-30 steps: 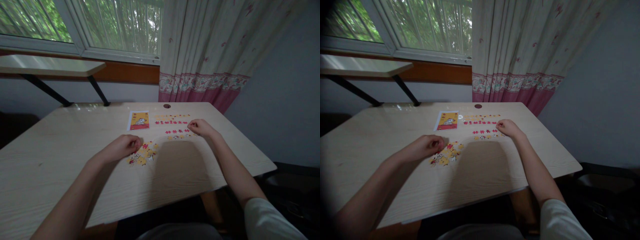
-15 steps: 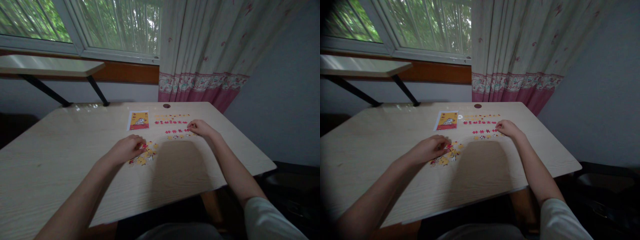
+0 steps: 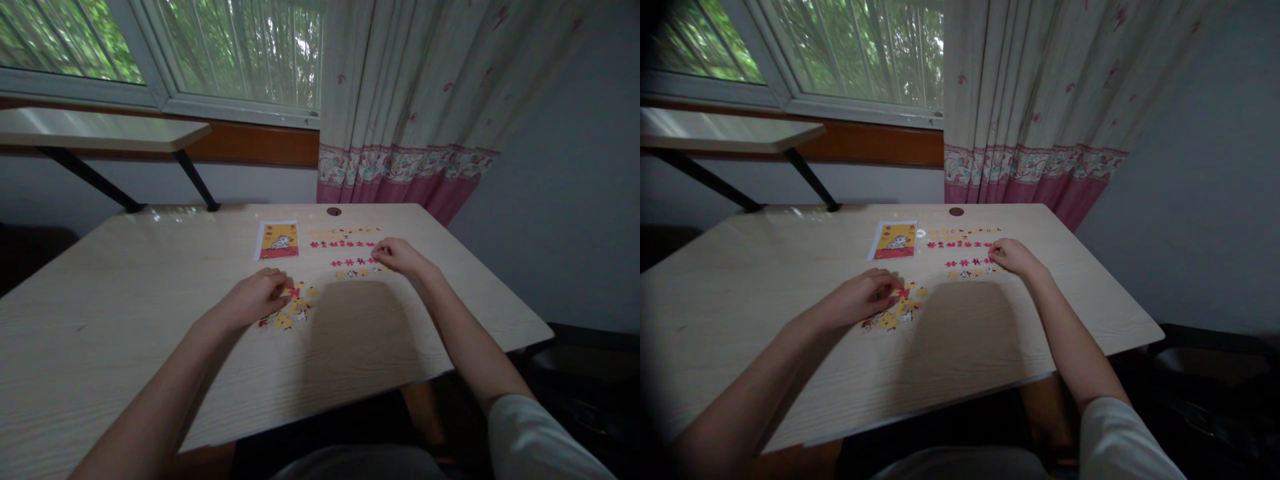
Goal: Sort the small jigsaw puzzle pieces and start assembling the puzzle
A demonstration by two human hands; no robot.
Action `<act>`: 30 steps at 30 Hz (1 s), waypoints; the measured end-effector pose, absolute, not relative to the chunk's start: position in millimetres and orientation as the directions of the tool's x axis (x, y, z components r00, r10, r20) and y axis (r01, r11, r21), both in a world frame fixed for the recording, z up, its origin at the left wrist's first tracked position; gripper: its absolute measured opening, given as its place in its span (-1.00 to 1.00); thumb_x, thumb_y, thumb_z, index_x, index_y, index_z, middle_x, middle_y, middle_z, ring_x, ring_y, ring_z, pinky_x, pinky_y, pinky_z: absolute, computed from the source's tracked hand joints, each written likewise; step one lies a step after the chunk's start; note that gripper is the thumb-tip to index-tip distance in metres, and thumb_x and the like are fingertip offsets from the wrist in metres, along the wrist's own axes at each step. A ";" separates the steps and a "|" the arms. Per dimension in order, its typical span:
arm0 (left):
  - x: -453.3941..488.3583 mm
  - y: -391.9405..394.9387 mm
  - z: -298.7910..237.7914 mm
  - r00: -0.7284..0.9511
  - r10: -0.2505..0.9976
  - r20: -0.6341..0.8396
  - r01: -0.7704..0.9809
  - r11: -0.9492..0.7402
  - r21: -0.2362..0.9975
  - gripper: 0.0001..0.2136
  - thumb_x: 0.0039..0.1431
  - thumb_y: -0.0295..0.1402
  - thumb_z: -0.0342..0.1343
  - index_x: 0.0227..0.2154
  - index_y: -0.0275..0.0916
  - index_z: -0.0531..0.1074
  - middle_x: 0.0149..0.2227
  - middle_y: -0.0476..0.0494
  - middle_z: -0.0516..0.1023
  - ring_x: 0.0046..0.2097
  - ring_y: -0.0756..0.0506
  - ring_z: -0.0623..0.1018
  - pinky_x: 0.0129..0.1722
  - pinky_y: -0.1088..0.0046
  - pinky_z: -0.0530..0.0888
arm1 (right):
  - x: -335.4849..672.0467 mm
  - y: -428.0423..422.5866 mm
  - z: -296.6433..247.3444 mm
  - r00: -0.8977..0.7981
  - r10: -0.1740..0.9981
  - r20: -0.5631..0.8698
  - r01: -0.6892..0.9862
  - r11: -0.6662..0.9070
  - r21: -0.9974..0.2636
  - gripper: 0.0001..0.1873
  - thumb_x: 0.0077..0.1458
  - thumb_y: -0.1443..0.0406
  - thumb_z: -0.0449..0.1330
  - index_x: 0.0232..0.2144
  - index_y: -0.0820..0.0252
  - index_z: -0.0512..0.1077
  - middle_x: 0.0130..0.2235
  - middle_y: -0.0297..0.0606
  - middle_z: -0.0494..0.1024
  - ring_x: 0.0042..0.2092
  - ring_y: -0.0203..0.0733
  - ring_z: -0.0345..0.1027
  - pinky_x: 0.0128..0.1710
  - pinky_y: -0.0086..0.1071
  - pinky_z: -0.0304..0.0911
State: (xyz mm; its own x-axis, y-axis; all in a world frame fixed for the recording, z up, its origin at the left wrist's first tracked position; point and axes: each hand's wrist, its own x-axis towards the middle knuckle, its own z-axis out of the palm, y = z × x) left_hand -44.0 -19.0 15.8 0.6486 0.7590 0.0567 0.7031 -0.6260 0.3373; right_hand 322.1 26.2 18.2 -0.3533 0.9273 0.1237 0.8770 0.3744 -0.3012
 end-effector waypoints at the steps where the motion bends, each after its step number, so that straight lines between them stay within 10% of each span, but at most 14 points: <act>1: -44.2 -18.9 15.6 0.641 0.765 0.059 0.710 -0.620 0.335 -0.76 0.12 -0.29 -0.01 -0.23 -0.26 0.46 -0.34 -0.16 0.42 -0.26 -0.13 0.41 -0.25 0.35 0.36 | 318.8 25.2 19.1 -0.360 0.922 0.143 0.873 0.387 -0.296 -0.79 0.06 0.28 0.11 -0.37 0.25 0.52 -0.41 -0.22 0.48 -0.41 -0.30 0.25 -0.39 -0.45 0.08; 12: -41.3 -20.5 14.9 0.613 0.783 0.103 0.729 -0.611 0.308 -0.73 0.13 -0.19 -0.01 -0.25 -0.27 0.44 -0.30 -0.19 0.43 -0.20 -0.17 0.42 -0.23 0.34 0.37 | 217.8 -16.5 3.6 -0.678 0.694 0.242 0.620 0.717 -0.320 -0.82 0.12 0.36 0.08 -0.26 0.21 0.48 -0.25 -0.23 0.53 -0.23 -0.27 0.35 -0.22 -0.42 0.15; 30: -32.8 -21.9 8.2 0.616 0.772 0.157 0.719 -0.633 0.287 -0.76 0.15 -0.19 0.01 -0.28 -0.25 0.44 -0.27 -0.20 0.44 -0.17 -0.18 0.41 -0.18 0.30 0.38 | 191.6 -36.4 -10.6 -0.661 0.689 0.298 0.588 0.722 -0.365 -0.79 0.13 0.35 0.10 -0.20 0.20 0.48 -0.23 -0.23 0.54 -0.24 -0.28 0.37 -0.20 -0.39 0.19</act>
State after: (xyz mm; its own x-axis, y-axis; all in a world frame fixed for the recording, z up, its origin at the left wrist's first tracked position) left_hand -32.8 -21.9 8.2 0.6160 0.7719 0.1572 0.7194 -0.6325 0.2870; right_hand 191.6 -36.4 -10.6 -0.6605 0.6889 0.2985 0.5882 0.7219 -0.3646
